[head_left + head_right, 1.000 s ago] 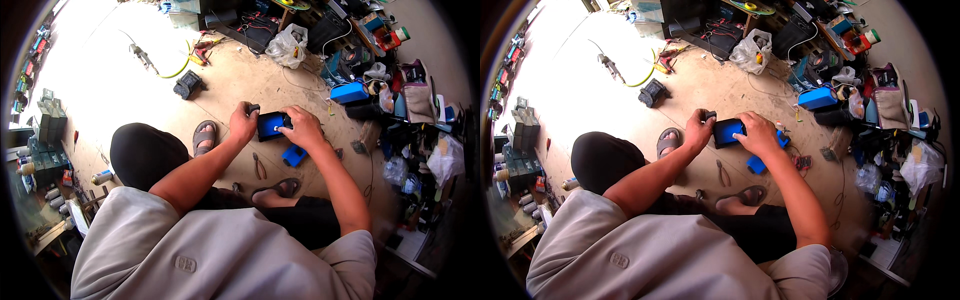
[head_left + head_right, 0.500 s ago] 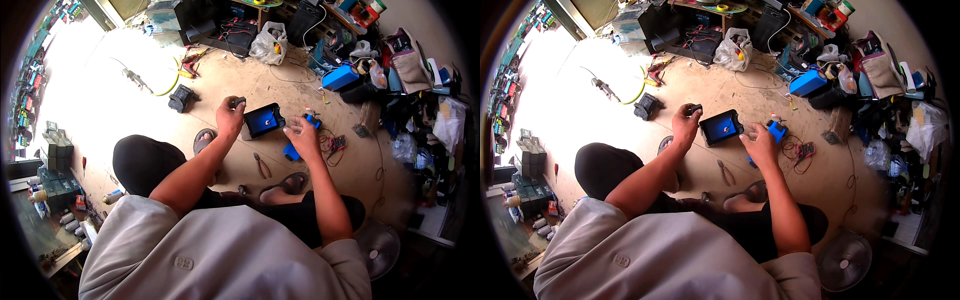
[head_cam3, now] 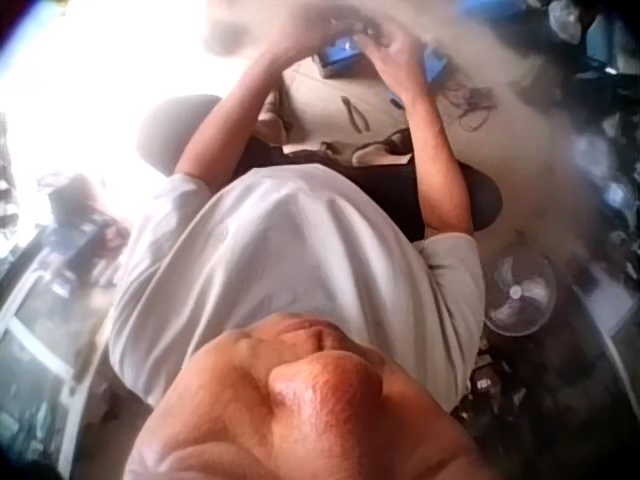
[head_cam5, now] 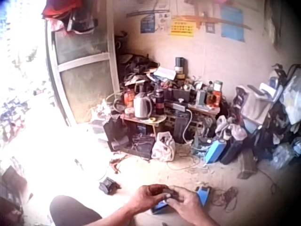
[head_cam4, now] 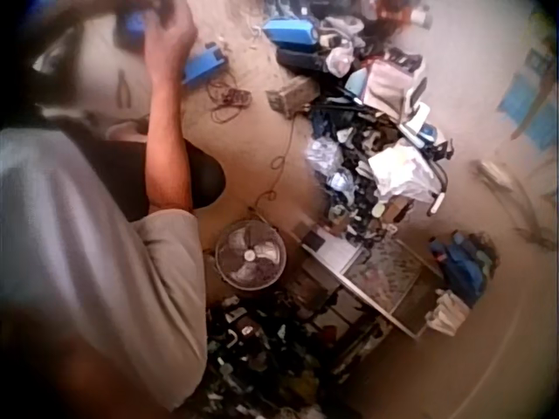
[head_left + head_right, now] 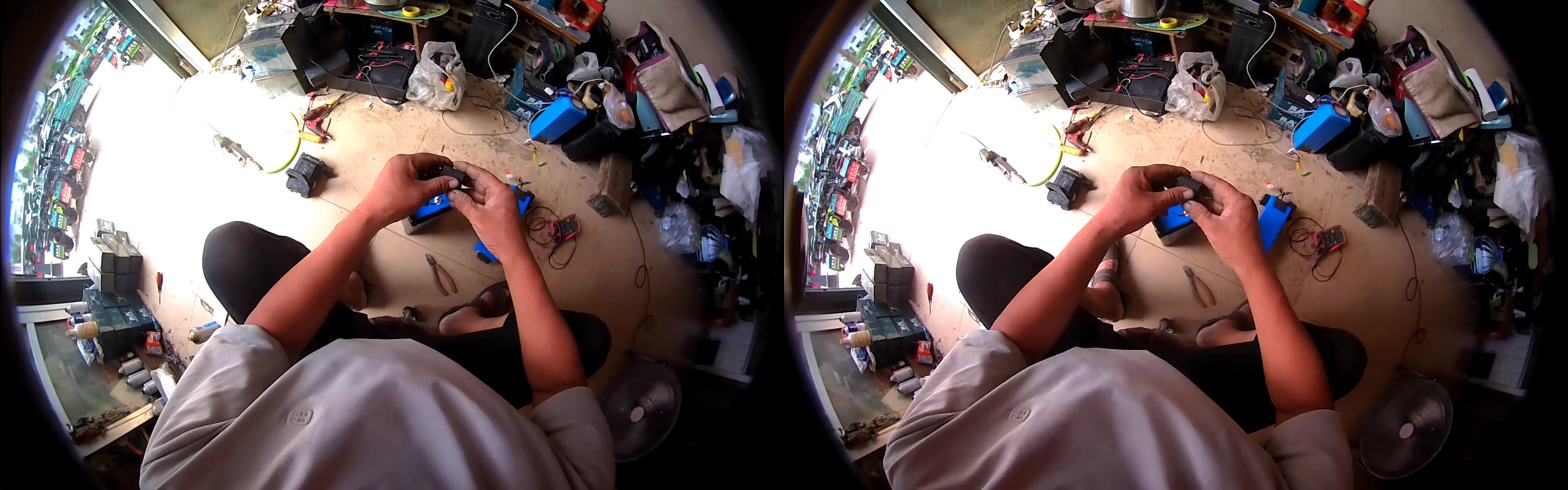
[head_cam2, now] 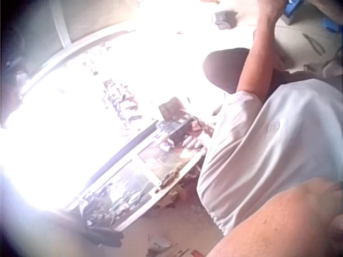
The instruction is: The person manipulates several blue and black battery units by hand, opening a black plastic casing and handling internal wiring or connectors.
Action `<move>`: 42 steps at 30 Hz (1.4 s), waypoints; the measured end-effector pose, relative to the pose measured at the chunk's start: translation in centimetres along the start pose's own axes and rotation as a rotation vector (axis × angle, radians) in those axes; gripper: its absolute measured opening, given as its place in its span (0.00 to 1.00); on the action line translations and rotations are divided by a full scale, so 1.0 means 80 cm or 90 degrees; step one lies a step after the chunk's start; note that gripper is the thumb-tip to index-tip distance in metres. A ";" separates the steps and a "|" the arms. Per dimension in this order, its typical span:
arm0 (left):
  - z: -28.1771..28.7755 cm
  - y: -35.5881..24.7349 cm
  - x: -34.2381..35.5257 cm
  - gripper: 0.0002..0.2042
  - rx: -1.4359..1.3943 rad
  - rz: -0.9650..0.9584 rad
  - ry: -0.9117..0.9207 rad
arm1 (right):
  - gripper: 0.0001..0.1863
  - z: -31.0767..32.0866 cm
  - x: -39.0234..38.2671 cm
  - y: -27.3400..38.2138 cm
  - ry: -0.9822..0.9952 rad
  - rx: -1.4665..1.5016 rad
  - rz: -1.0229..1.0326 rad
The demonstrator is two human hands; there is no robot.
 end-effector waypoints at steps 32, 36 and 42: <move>-0.066 0.113 0.056 0.15 0.562 0.058 0.092 | 0.16 0.021 0.035 -0.093 -0.145 -0.581 0.055; -0.074 0.115 0.054 0.16 0.561 0.066 0.076 | 0.16 0.020 0.039 -0.101 -0.130 -0.603 0.061; -0.076 0.130 0.048 0.15 0.527 0.091 0.046 | 0.17 0.013 0.040 -0.100 -0.138 -0.635 0.110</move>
Point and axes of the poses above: each hand's wrist, its own x-axis towards the middle knuckle, its own z-axis out of the back of the hand, y = z × x, the point moved 2 cm from there along x, towards the middle knuckle, and after that the axes turned 12 degrees about -y, right-handed, at the moved point
